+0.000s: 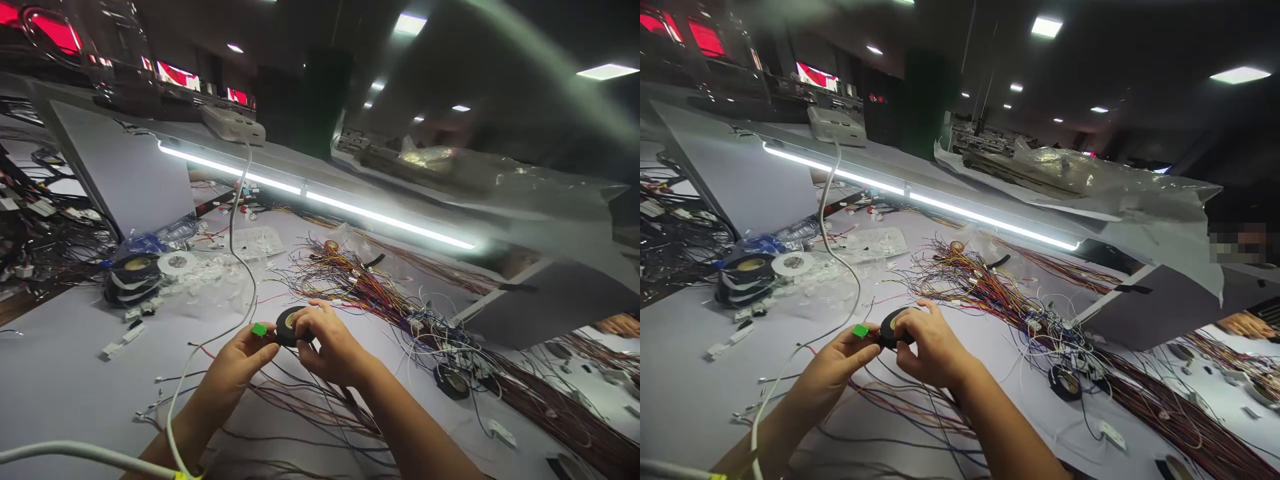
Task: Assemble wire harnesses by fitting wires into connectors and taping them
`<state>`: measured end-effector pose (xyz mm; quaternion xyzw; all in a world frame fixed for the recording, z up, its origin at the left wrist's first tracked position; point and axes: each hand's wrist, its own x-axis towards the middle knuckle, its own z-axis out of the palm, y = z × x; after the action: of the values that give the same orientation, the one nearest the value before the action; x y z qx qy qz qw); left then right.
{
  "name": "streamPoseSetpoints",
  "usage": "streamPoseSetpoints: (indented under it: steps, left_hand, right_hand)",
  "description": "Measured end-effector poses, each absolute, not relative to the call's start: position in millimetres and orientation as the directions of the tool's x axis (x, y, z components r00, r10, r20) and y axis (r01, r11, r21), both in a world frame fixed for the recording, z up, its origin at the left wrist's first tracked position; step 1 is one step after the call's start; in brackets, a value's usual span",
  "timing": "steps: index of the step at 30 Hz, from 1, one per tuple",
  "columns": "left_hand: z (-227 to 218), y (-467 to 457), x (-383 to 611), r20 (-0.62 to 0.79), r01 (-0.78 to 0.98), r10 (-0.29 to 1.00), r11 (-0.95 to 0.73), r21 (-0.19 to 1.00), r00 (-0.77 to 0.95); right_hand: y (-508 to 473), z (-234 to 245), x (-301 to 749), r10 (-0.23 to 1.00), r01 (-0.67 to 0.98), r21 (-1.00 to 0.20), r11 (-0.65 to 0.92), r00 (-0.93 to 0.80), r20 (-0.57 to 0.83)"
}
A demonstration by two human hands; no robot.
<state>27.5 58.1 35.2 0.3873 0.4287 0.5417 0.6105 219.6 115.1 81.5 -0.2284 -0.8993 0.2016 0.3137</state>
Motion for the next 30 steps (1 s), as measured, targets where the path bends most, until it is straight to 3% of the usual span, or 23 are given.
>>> streamPoseSetpoints:
  steps: [3, 5, 8, 11, 15, 18, 26, 28, 30]
  left_hand:
    - [37, 56, 28, -0.048, -0.213, 0.995, 0.028, 0.977, -0.086]
    - [39, 54, 26, 0.089, -0.073, 0.99, -0.098, 0.993, -0.112]
    - [42, 51, 21, 0.347, 0.184, 0.935, -0.33, 0.926, -0.069]
    - [46, 50, 17, 0.447, 0.296, 0.891, -0.407, 0.864, -0.079]
    - [45, 53, 17, 0.288, 0.177, 0.954, -0.271, 0.946, -0.082]
    - [42, 56, 20, 0.09, -0.009, 0.984, -0.092, 0.996, -0.152]
    - [47, 54, 27, -0.21, -0.477, 0.977, 0.166, 0.863, -0.039]
    - [46, 53, 30, -0.219, -0.533, 0.976, 0.174, 0.828, -0.021]
    - [44, 52, 34, -0.136, -0.524, 0.989, 0.085, 0.847, -0.059]
  right_hand:
    - [119, 80, 219, 0.573, 0.27, -0.574, 0.773, -0.685, 0.449]
    - [124, 78, 218, 0.642, 0.256, -0.681, 0.686, -0.653, 0.401]
    - [134, 71, 212, 0.712, 0.16, -0.864, 0.478, -0.646, 0.274]
    - [134, 65, 202, 0.754, 0.16, -0.918, 0.362, -0.63, 0.187]
    - [105, 70, 196, 0.864, 0.371, -0.866, 0.335, -0.488, 0.125]
    - [75, 75, 200, 0.85, 0.363, -0.874, 0.325, -0.517, 0.101]
    - [57, 52, 190, 0.813, 0.357, -0.798, 0.486, -0.52, 0.262]
    - [63, 51, 189, 0.879, 0.234, -0.91, 0.342, -0.422, 0.222]
    - [71, 53, 195, 0.939, 0.052, -0.998, 0.016, -0.344, -0.003]
